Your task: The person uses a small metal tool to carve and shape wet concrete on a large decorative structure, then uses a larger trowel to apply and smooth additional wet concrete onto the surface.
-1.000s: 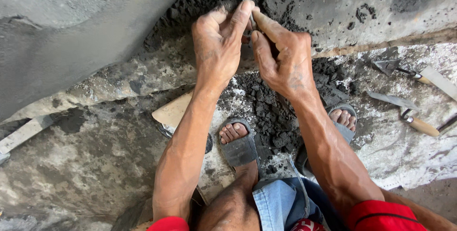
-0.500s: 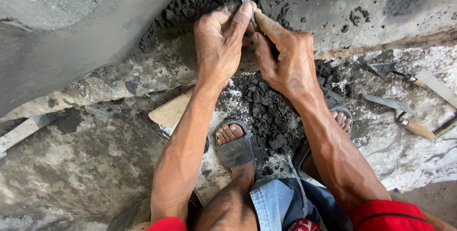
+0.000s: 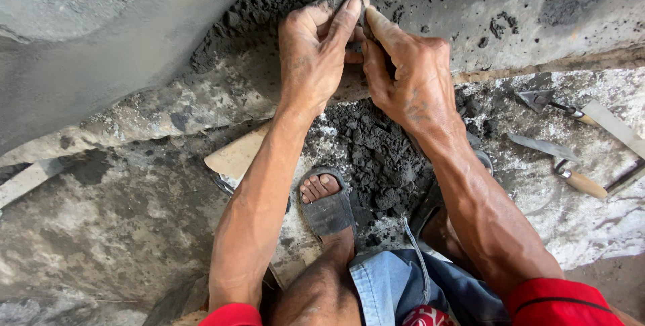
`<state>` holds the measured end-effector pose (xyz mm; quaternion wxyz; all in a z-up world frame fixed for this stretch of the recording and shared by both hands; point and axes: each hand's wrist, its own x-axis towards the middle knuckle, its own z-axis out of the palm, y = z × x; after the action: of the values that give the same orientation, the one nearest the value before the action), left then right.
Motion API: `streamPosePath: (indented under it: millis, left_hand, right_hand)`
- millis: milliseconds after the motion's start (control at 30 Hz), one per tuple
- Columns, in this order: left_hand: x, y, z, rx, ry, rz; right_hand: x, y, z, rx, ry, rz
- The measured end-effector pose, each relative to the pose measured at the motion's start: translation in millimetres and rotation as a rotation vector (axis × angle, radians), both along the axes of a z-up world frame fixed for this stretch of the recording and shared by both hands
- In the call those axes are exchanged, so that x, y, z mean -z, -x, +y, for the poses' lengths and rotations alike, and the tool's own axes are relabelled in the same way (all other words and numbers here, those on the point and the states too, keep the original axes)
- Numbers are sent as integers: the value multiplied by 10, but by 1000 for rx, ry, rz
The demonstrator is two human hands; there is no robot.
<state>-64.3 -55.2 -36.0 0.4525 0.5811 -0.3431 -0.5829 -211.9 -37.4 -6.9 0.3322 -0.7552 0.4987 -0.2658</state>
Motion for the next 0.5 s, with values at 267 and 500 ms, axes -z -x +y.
streamPosePath:
  millis: [267, 500]
  left_hand:
    - [56, 63, -10, -7, -7, 84]
    - [39, 103, -32, 8, -33, 130]
  right_hand:
    - [34, 69, -26, -23, 50, 47]
    - [-5, 109, -67, -46, 102, 81]
